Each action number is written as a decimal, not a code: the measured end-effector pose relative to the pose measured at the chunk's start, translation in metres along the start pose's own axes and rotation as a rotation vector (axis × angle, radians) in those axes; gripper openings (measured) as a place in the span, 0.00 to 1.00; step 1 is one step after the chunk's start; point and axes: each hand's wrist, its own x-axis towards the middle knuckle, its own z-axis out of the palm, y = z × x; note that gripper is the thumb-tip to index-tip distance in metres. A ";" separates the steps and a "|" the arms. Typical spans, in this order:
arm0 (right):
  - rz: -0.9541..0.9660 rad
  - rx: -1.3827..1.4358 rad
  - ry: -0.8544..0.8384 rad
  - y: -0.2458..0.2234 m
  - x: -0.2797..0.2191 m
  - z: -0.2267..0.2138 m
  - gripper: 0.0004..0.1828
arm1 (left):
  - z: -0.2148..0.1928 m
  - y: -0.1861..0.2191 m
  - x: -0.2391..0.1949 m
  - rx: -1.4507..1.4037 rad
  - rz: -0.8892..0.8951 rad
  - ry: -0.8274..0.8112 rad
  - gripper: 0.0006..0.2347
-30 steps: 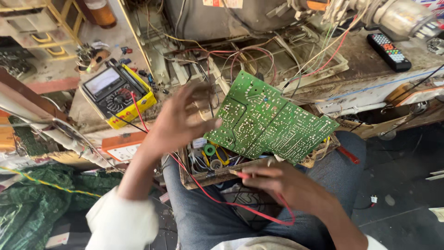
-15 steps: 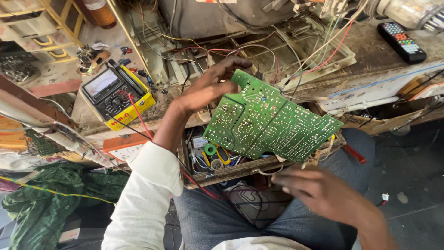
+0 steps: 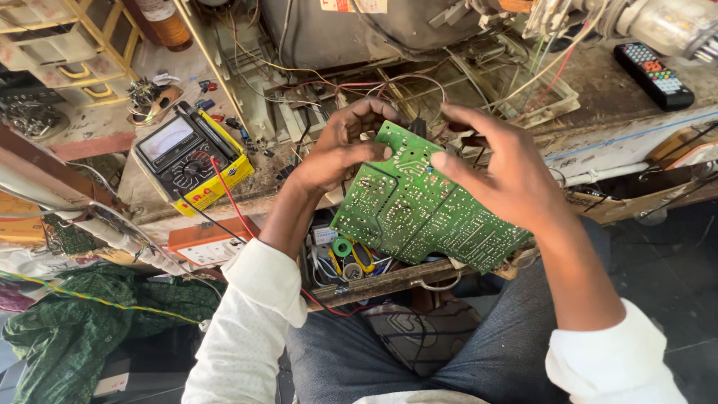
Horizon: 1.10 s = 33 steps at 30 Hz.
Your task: The person is repairing an electronic circuit board. They use a multimeter to test various points on the board, then use a soldering iron to make adjustments. The person also handles a small cylindrical component and connects wires to the board.
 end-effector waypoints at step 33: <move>0.315 0.808 0.201 0.067 -0.086 -0.079 0.15 | 0.006 -0.009 0.004 0.323 0.018 0.037 0.20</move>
